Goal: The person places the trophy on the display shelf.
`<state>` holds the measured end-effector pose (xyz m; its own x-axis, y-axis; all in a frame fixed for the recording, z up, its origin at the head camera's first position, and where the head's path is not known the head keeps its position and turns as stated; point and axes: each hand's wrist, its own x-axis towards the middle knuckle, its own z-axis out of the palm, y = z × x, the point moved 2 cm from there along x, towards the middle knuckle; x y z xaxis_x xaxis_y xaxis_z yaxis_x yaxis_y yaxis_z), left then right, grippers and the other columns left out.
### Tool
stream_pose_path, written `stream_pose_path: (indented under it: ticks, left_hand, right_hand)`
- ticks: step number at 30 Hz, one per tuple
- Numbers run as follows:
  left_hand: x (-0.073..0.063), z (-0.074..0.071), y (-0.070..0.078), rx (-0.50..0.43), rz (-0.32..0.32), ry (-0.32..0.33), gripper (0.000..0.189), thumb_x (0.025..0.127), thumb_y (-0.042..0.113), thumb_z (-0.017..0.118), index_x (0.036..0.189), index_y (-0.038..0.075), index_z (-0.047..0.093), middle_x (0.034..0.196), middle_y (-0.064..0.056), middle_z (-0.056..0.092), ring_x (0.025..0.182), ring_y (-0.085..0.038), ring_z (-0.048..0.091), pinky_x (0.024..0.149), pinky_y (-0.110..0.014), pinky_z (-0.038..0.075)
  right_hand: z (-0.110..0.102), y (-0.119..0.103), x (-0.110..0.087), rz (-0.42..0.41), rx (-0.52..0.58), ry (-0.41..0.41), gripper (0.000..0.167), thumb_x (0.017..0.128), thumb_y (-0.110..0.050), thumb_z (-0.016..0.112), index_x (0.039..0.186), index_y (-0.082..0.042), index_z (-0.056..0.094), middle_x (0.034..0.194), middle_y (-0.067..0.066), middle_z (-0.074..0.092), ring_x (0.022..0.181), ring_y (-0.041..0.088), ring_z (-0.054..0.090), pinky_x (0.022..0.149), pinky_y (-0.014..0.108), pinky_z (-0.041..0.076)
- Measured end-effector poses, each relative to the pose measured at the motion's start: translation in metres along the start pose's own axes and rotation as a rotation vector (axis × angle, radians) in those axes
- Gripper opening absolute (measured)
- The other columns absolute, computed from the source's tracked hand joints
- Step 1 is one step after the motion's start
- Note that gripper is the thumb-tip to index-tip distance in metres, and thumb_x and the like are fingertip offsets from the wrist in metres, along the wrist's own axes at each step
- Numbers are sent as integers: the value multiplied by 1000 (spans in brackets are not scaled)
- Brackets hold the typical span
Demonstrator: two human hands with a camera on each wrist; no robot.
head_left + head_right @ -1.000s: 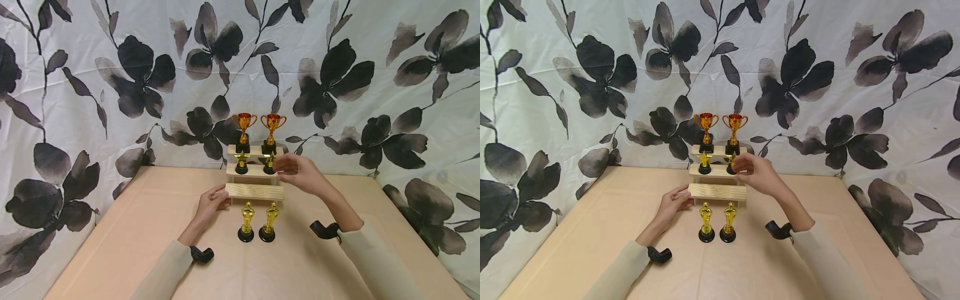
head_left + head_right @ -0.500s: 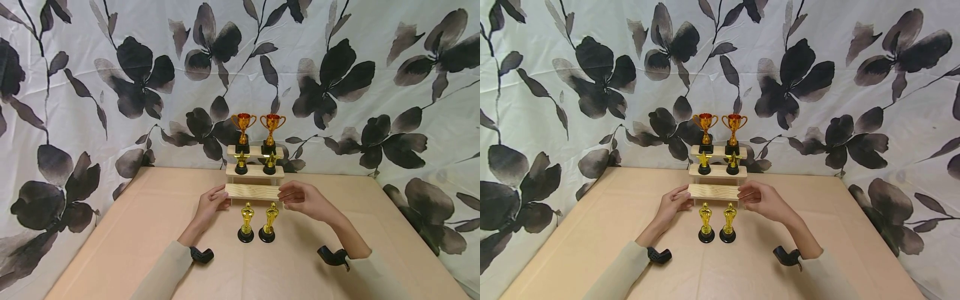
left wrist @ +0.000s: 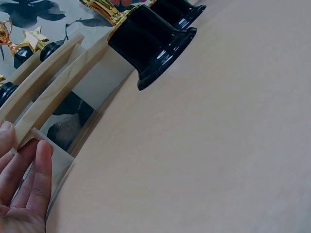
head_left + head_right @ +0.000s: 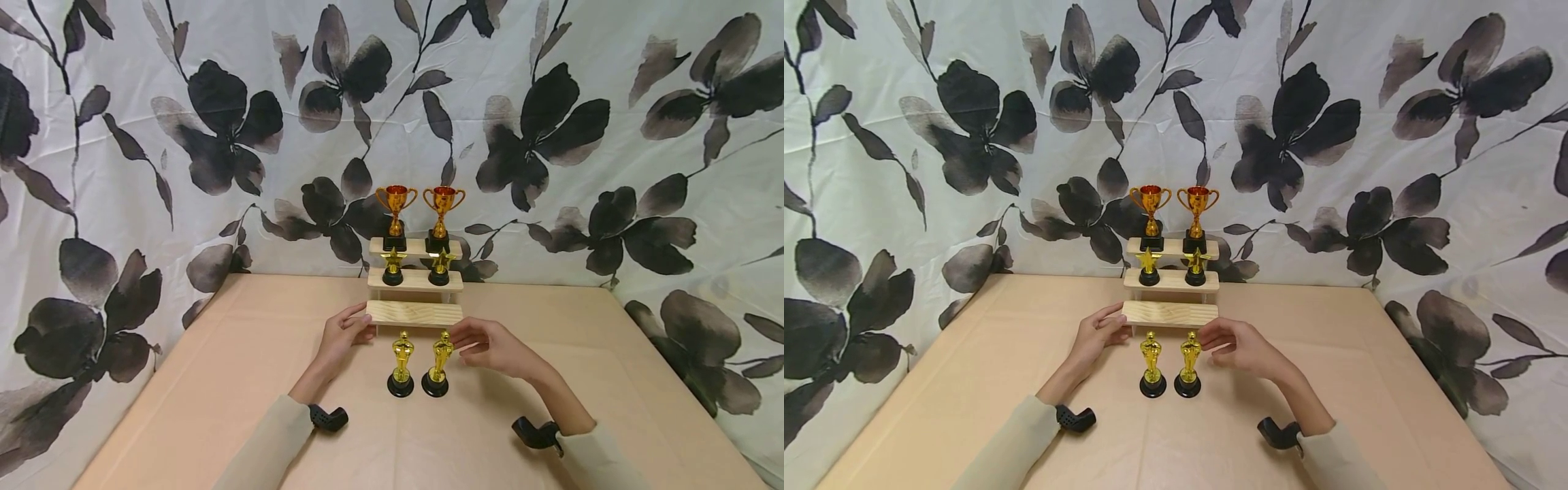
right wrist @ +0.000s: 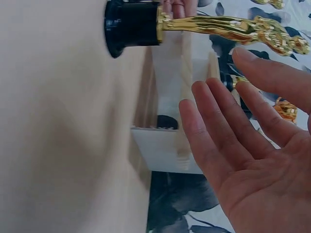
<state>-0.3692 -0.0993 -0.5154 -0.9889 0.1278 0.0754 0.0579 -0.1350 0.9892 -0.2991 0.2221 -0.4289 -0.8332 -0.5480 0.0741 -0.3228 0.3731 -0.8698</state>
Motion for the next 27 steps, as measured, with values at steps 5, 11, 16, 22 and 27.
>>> stream_pose_path:
  ticks: [5, 11, 16, 22, 27]
  left_hand:
    - [0, 0, 0, -16, -2, -4, 49, 101, 15, 68, 147, 4, 55, 106, -16, 79, 82, -14, 77, 78, -31, 68]
    - [-1, -1, 0, -21, -5, -13, 49, 101, 14, 68, 147, 4, 55, 106, -17, 79, 81, -14, 77, 78, -31, 68]
    - [-1, -2, 1, -13, 0, -9, 49, 101, 15, 68, 147, 4, 55, 108, -19, 78, 83, -16, 77, 79, -32, 68]
    - [-1, -2, 1, -17, 1, -14, 48, 101, 13, 68, 147, 5, 55, 108, -21, 78, 83, -17, 77, 79, -32, 68]
    - [0, -1, 0, -1, 8, -21, 49, 102, 15, 68, 147, 4, 55, 108, -21, 78, 83, -17, 77, 78, -32, 68]
  right_hand:
    - [6, 7, 1, 27, 1, -8, 47, 87, 3, 78, 130, 7, 60, 123, 25, 67, 111, 33, 70, 93, 41, 65]
    - [12, 14, 2, 58, 29, -18, 46, 86, 1, 79, 127, 8, 60, 120, 24, 68, 113, 46, 67, 93, 43, 65]
    - [18, 19, 3, 52, 51, -28, 43, 86, 2, 79, 124, 9, 60, 119, 24, 66, 114, 50, 65, 94, 39, 65]
    - [27, 22, 4, 47, 75, -48, 40, 86, 1, 80, 120, 8, 61, 114, 21, 67, 111, 47, 67, 92, 34, 66]
    - [33, 26, 4, 67, 69, -47, 42, 85, -4, 83, 120, 6, 62, 111, 17, 69, 107, 37, 70, 90, 29, 66]
